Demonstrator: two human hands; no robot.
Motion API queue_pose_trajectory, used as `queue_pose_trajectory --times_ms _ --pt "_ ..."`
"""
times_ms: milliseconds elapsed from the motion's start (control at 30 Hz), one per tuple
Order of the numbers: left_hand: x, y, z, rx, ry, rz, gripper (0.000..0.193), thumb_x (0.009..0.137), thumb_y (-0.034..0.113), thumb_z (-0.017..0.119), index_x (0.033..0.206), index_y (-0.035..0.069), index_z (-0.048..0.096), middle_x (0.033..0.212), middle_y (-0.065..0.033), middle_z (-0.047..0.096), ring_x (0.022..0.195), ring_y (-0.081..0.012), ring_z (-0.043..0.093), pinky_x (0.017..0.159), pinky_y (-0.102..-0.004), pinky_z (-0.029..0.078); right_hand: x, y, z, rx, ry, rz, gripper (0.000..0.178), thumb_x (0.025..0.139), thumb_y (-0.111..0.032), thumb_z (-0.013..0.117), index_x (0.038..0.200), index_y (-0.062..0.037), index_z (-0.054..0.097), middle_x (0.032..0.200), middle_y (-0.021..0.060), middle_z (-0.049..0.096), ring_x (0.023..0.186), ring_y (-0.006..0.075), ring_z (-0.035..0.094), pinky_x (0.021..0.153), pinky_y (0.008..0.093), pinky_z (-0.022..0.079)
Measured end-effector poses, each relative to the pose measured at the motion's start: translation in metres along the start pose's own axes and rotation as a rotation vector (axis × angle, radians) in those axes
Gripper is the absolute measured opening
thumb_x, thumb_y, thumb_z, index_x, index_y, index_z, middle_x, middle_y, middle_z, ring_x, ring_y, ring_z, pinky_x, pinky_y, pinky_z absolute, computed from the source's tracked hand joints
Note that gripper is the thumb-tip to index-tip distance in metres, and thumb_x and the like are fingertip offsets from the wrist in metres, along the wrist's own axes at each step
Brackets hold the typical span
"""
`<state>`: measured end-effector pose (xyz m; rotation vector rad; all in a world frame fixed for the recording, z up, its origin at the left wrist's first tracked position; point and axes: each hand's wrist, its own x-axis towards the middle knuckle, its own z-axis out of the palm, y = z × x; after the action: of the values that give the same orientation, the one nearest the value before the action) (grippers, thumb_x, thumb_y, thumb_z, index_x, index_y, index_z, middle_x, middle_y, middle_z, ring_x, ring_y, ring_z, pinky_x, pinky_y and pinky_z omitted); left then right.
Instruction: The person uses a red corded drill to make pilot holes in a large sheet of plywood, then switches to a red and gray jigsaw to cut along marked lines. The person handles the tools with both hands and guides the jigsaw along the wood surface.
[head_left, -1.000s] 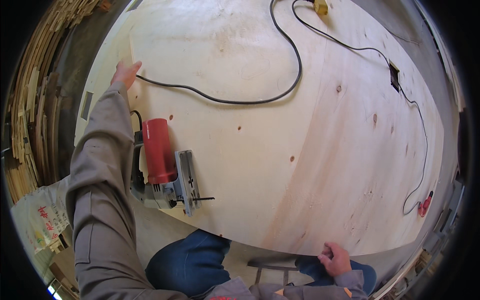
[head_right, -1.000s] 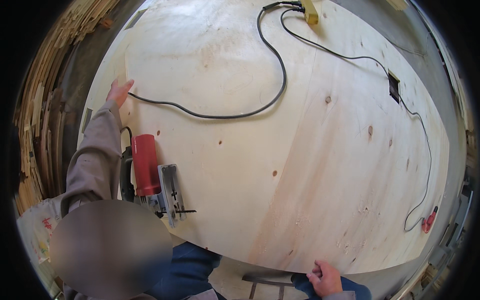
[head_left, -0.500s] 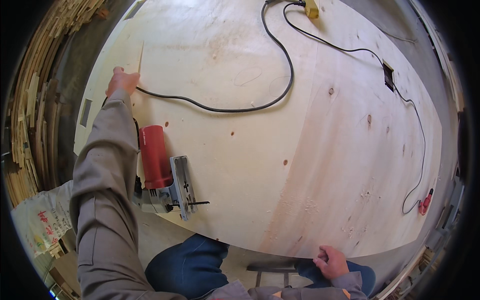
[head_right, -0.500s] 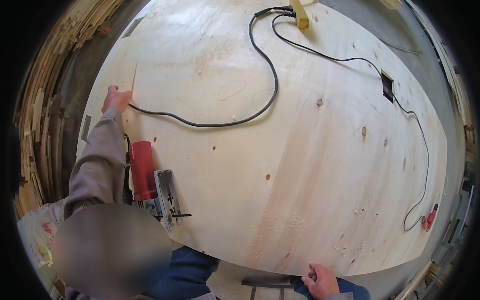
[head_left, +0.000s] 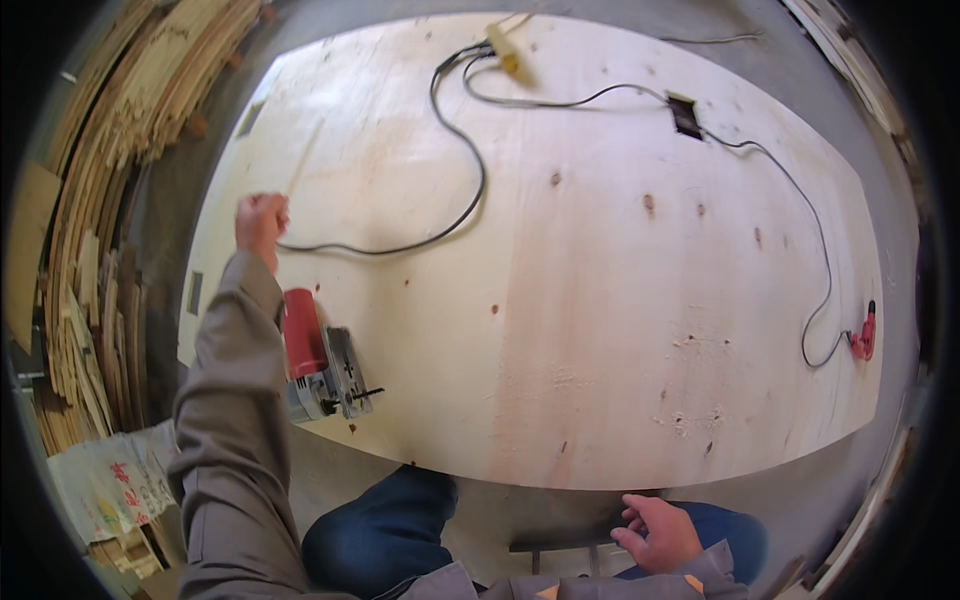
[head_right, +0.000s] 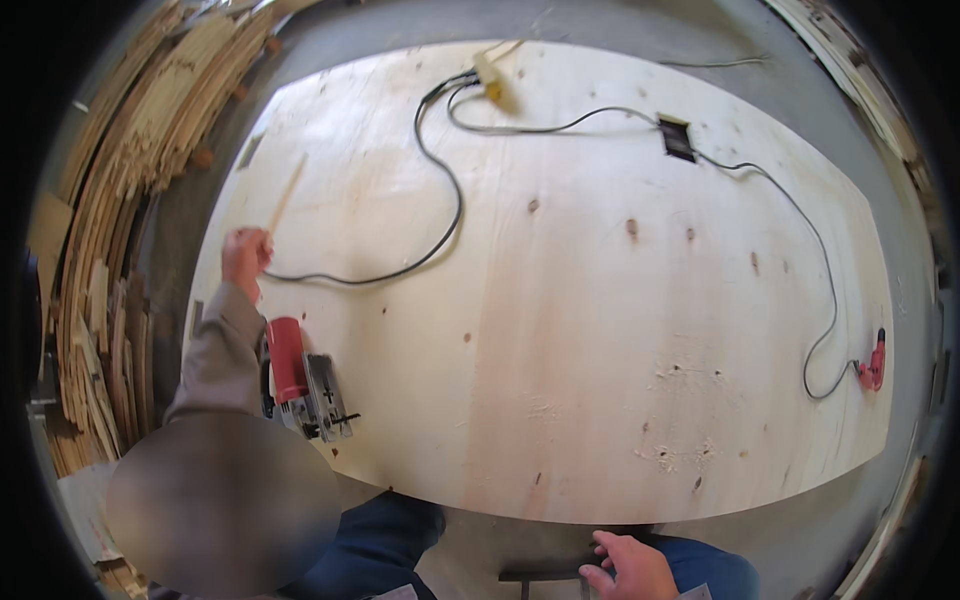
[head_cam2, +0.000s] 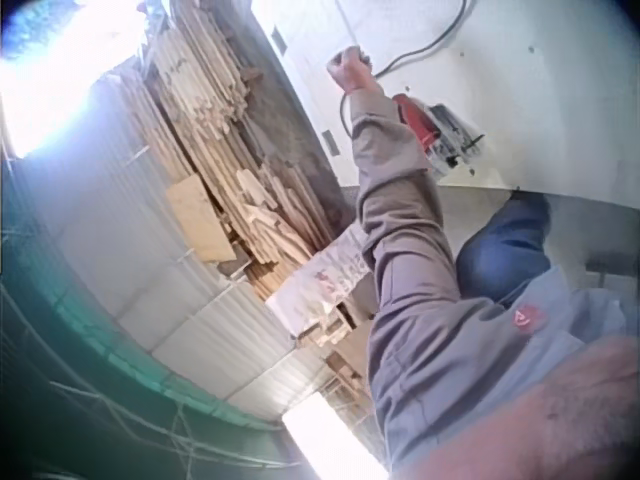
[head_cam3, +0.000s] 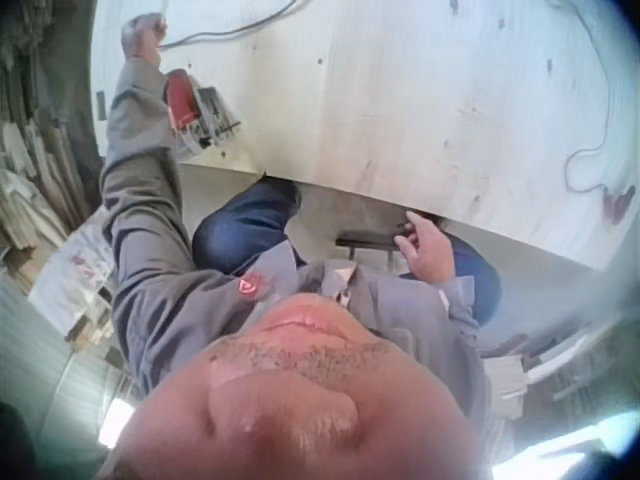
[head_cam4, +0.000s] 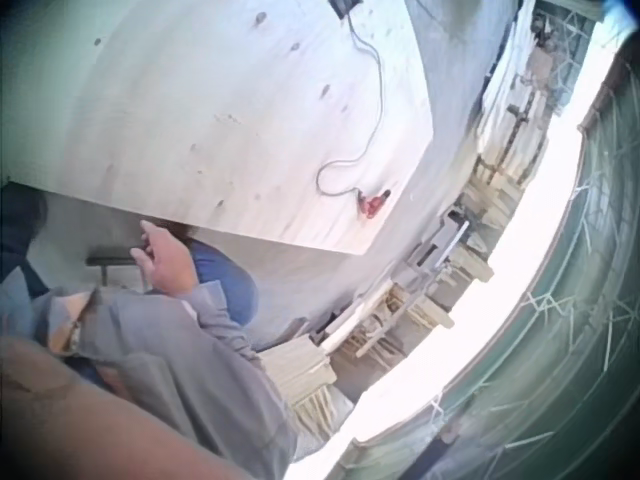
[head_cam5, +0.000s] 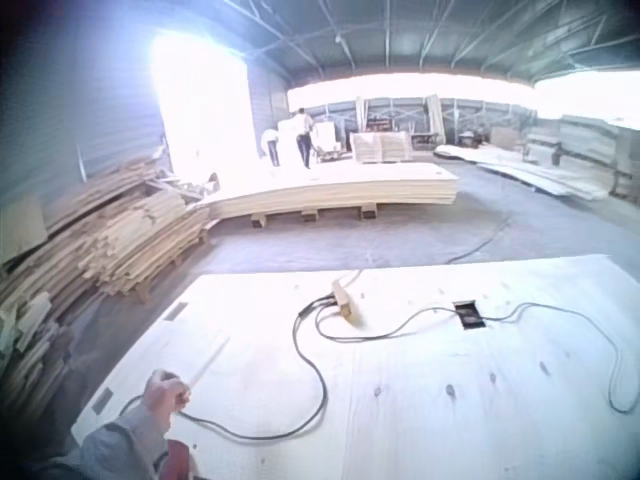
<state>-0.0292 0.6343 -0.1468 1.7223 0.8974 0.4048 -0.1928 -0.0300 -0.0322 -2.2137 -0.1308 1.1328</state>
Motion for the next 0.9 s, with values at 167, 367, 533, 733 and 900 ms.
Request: queue_pose_trajectory --times_ms 167,367,533,733,900 --pt "-0.154 0.063 0.064 -0.162 -0.253 0.021 0.039 0.083 0.008 0.072 0.118 0.001 0.055 0.094 -0.0067 0.061 0.082 -0.0146 0.061 0.074 -0.0305 0.050 -0.058 0.018 -0.012 -0.022 0.079 -0.145 0.056 0.086 -0.020 0.084 0.132 0.0024 0.062 0.107 0.0170 0.073 0.086 0.0260 0.073 0.077 0.0368 0.060" --pt "-0.342 0.093 0.102 -0.156 -0.764 -0.034 0.034 0.085 0.003 0.073 0.113 0.001 0.053 0.104 -0.0111 0.064 0.094 -0.0169 0.062 0.082 -0.0318 0.053 -0.129 0.052 -0.005 0.023 0.200 -0.331 0.065 0.085 -0.024 0.086 0.139 -0.0011 0.056 0.108 0.0166 0.073 0.088 0.0281 0.074 0.077 0.0383 0.060" --pt "-0.478 0.119 0.120 -0.105 -0.983 -0.029 0.037 0.087 0.002 0.074 0.115 -0.001 0.052 0.109 -0.0124 0.064 0.097 -0.0170 0.065 0.085 -0.0312 0.055 -0.191 0.068 -0.001 0.039 0.304 -0.474 0.068 0.085 -0.025 0.085 0.141 -0.0024 0.054 0.110 0.0168 0.072 0.086 0.0289 0.073 0.077 0.0397 0.059" --pt "-0.579 0.142 0.111 -0.013 -0.917 0.228 0.034 0.085 0.006 0.077 0.111 0.000 0.056 0.109 -0.0109 0.067 0.098 -0.0154 0.066 0.086 -0.0321 0.055 -0.204 0.132 0.009 0.082 0.540 -0.465 0.064 0.086 -0.028 0.082 0.140 -0.0019 0.056 0.111 0.0189 0.071 0.094 0.0328 0.072 0.080 0.0422 0.058" --pt "-0.635 0.115 0.119 -0.342 -0.980 -0.047 0.031 0.084 0.005 0.064 0.114 0.001 0.055 0.118 -0.0187 0.068 0.106 -0.0254 0.067 0.101 -0.0404 0.053 -0.206 0.136 0.008 0.340 0.476 -0.331 0.064 0.087 -0.024 0.083 0.138 0.0025 0.056 0.110 0.0186 0.071 0.092 0.0244 0.072 0.078 0.0370 0.057"
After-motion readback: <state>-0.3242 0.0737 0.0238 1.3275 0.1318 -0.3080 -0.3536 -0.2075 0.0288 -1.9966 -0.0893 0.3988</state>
